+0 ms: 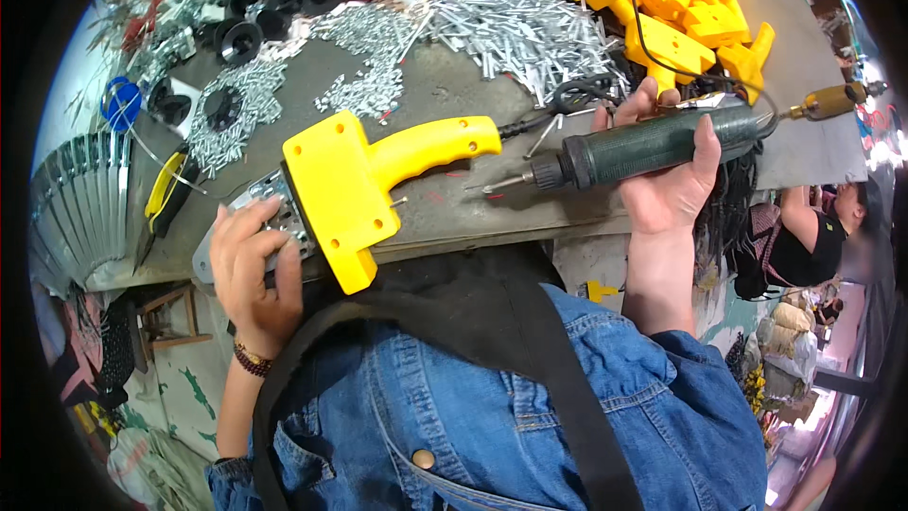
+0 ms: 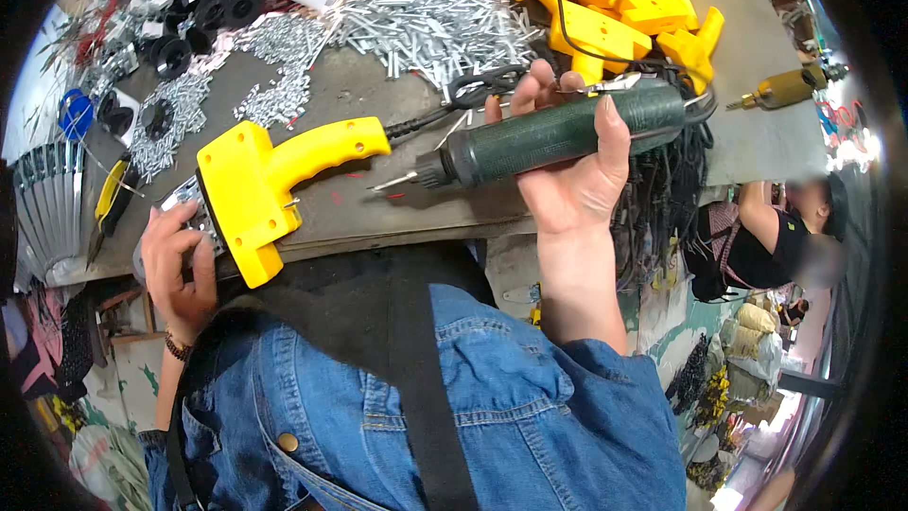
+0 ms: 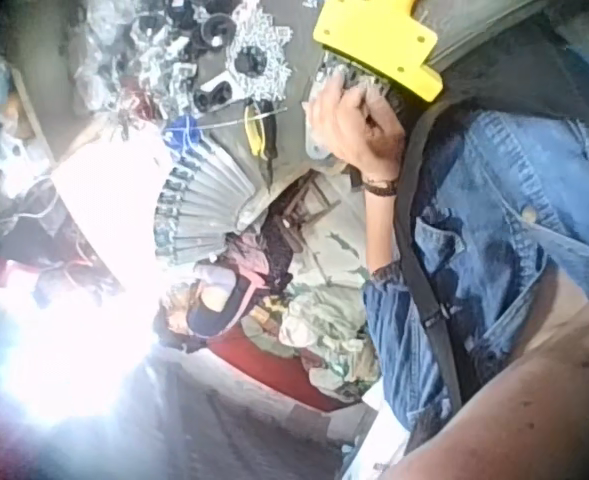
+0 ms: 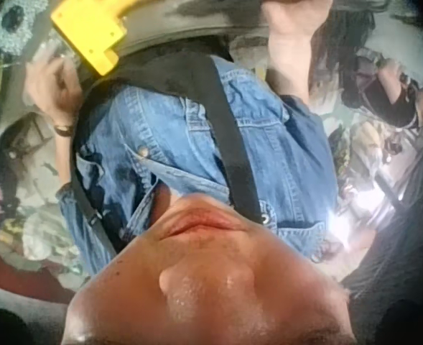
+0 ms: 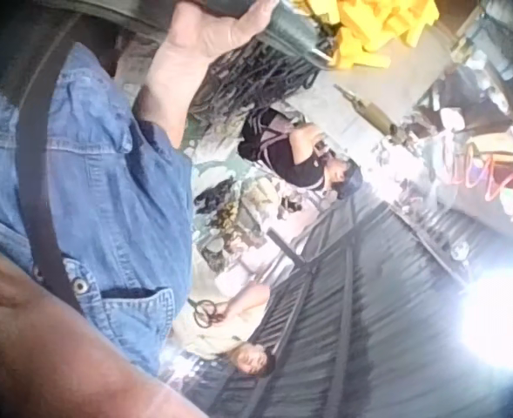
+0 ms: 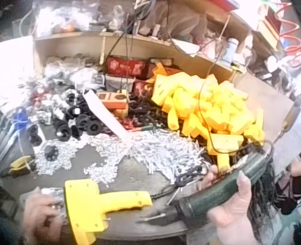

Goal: Assembling and soldering components inside a yellow plastic housing for a handheld device.

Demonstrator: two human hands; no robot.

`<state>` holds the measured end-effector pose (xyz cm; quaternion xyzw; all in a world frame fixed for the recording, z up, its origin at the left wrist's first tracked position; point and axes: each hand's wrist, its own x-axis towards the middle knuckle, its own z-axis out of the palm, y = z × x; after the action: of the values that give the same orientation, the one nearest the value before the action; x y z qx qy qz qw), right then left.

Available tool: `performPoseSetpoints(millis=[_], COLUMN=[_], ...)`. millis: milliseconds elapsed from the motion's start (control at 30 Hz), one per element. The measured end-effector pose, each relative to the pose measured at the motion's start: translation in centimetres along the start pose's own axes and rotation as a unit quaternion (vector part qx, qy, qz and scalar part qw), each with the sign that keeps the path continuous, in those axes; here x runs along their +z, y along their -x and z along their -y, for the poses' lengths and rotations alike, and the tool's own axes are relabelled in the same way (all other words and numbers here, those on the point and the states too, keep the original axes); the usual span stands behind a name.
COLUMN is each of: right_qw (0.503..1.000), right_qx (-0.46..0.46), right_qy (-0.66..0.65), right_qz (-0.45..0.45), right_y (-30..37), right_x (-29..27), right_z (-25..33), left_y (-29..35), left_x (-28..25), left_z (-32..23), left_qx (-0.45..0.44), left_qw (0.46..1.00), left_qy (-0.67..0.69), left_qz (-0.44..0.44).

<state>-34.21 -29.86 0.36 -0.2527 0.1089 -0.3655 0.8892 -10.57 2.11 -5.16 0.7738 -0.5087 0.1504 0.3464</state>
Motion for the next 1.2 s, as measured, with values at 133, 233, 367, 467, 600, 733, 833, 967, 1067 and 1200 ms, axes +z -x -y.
performPoseSetpoints(millis=[133, 233, 367, 467, 600, 733, 833, 967, 1067, 1200], right_qw=[0.994, 0.995, 0.996, 0.997, 0.996, 0.997, 0.995, 0.996, 0.997, 0.996], right_qx=[0.038, 0.015, 0.021, 0.016, 0.031, 0.027, 0.037, 0.049, 0.042, 0.050], right_qy=[-0.097, -0.097, -0.084, -0.067, -0.084, -0.077, -0.088, -0.080, -0.059, -0.071], right_qz=[-0.008, -0.025, -0.020, -0.019, -0.001, -0.007, -0.001, 0.011, 0.005, 0.020], right_y=[0.0, -0.2, -0.4, -0.3, 0.1, 0.5, 0.9, 1.1, 1.1, 0.9], right_x=[-0.3, -0.6, 0.1, 0.4, 0.9, 1.5, 1.4, 1.6, 1.4, 0.9], right_z=[-2.5, -3.4, -4.2, -4.5, -5.1, -6.2, -6.9, -7.4, -7.0, -6.9], left_y=[-0.4, -0.1, 0.3, 0.3, 0.4, 0.5, 0.5, 0.4, 0.0, 0.1], left_x=[0.6, 0.8, 0.6, 0.5, 0.6, 0.8, 0.7, 0.2, -0.1, -0.1], left_z=[-0.5, -0.5, -0.3, -0.3, 0.0, 0.2, 0.2, 0.0, -0.1, 0.0], left_qx=[0.003, 0.016, 0.024, 0.027, 0.034, 0.037, 0.031, 0.016, 0.018, 0.022], left_qw=[1.000, 1.000, 1.000, 1.000, 0.999, 0.999, 0.999, 1.000, 1.000, 0.999], left_qy=[0.006, 0.006, -0.003, -0.006, -0.009, -0.009, -0.011, -0.003, 0.012, 0.037], left_qz=[-0.004, -0.012, 0.001, -0.001, -0.004, -0.021, -0.022, -0.007, -0.001, 0.002])
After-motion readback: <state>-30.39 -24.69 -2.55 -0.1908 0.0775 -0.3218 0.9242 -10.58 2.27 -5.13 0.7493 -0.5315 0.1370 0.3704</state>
